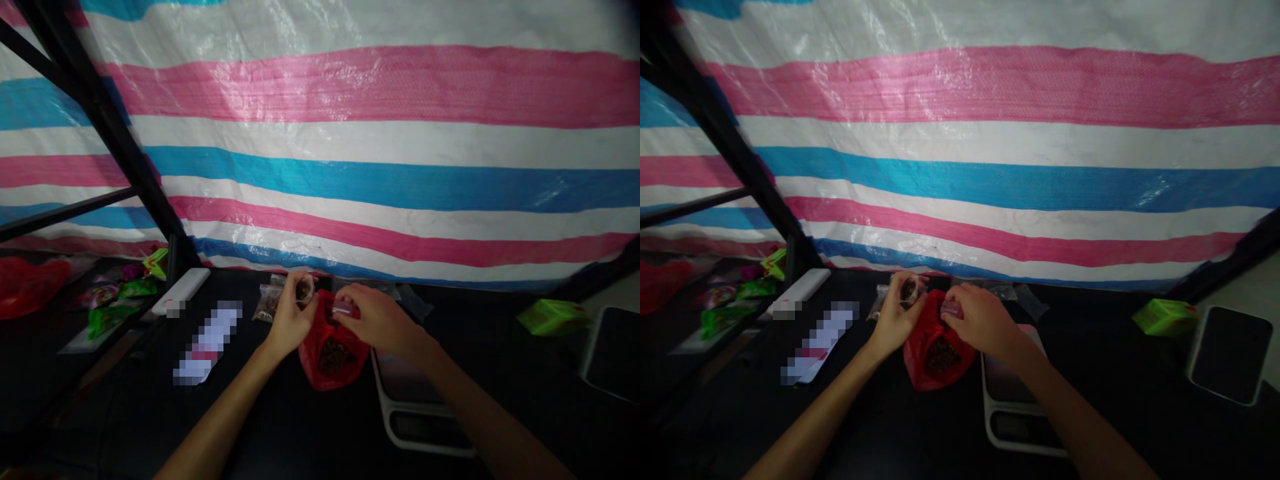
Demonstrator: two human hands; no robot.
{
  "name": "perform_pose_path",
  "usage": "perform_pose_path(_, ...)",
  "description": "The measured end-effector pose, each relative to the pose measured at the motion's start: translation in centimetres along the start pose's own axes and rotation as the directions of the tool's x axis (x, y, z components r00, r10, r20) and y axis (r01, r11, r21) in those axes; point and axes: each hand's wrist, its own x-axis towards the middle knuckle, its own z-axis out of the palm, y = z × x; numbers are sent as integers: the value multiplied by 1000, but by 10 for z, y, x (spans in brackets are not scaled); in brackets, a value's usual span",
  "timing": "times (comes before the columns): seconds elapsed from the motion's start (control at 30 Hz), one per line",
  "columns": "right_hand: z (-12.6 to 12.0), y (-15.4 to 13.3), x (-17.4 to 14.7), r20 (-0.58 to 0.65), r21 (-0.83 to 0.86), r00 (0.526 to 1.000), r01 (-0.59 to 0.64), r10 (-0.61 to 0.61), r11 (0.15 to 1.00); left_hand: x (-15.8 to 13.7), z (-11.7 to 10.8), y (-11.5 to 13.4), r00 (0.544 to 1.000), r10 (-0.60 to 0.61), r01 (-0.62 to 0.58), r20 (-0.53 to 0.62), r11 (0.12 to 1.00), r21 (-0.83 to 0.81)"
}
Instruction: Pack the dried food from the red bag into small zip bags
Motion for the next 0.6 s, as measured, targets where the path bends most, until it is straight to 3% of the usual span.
perform_pose_path(0.07,5,1,-2,135,-19,989,66,-63,998,0,-3,1,1000,19,-20,-9,1000,-23)
perform_pose_path(0.1,6,0,-2,147,-6,984,99,-97,995,1,-4,2,1000,29,-29,2,999,-37)
perform_pose_path(0.13,5,-1,-2,117,19,986,117,-119,993,1,-5,4,999,42,-41,17,998,-52)
perform_pose_path(0.23,-4,-9,0,-124,150,987,116,-98,982,1,-9,14,991,107,-102,77,992,-69)
perform_pose_path(0.3,-9,-15,1,-194,246,975,153,-106,957,1,-11,22,983,144,-138,118,989,-54)
perform_pose_path(0.4,-11,-23,0,-127,374,979,195,-158,907,-3,-10,29,963,143,-130,230,989,-71)
perform_pose_path(0.53,-18,-18,-13,-35,409,998,64,-54,910,-10,-8,31,893,98,-45,439,990,-131)
perform_pose_path(0.6,-26,-3,-32,28,386,1000,-12,1,922,-10,-9,29,877,86,-46,473,994,-95)
